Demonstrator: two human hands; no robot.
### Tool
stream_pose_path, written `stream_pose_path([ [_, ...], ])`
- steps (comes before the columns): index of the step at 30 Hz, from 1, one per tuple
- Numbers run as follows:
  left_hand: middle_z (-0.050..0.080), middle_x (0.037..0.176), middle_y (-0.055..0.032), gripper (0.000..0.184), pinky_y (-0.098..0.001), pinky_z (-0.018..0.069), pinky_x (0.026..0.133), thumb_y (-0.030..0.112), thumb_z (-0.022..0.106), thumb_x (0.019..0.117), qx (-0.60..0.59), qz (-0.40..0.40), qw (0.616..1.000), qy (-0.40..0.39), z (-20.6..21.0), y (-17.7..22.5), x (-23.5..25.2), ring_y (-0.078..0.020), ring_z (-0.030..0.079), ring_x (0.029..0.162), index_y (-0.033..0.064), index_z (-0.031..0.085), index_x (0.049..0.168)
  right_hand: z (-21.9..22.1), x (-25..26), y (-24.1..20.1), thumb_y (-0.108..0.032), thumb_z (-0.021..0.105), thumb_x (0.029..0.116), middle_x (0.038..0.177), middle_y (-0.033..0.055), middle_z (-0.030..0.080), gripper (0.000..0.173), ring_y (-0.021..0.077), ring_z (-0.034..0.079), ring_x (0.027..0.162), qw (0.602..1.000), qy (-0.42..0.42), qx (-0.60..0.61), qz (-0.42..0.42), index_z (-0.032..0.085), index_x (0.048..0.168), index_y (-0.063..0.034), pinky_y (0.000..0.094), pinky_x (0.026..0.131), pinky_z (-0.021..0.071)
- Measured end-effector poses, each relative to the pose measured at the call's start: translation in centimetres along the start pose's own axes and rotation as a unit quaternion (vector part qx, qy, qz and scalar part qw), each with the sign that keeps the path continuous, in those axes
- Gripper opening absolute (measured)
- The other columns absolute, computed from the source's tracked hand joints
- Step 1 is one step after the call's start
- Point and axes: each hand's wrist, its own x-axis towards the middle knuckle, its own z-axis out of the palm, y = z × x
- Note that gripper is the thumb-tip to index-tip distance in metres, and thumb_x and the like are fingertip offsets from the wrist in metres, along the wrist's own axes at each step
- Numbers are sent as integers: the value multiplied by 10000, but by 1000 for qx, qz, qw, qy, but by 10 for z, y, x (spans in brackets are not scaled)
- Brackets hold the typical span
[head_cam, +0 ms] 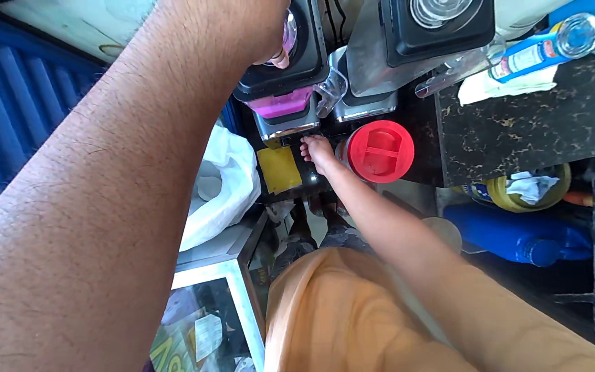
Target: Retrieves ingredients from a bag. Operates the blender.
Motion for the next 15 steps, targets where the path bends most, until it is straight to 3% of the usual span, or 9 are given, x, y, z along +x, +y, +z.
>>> stream_pose_path([
  [4, 652, 980, -238, 224, -584, 469, 798, 119, 754, 904, -3, 0, 1000, 1, -1, 2, -2, -390, 635, 936, -28, 672, 1052, 3, -2, -2, -273, 388, 1111, 761, 21, 609, 343, 100, 568, 580, 1000, 10, 12, 0, 635, 1118, -35, 255, 529, 492],
  [6, 647, 1000, -231, 237, -576, 464, 818, 127, 750, 918, -16, -2, 1000, -6, -1, 2, -3, -375, 627, 952, -23, 670, 1083, 3, -1, 0, -276, 382, 1115, 762, 19, 613, 353, 94, 567, 579, 1000, 7, 15, -10, 636, 1133, -31, 253, 528, 493],
  [15, 655, 917, -197, 192, -534, 475, 761, 142, 767, 899, -4, 0, 1000, 7, 2, 0, 0, -337, 636, 869, -10, 684, 982, 2, 0, 1, -281, 375, 1116, 778, 25, 618, 367, 99, 573, 594, 1000, 1, 9, -10, 637, 1163, -28, 256, 541, 498],
])
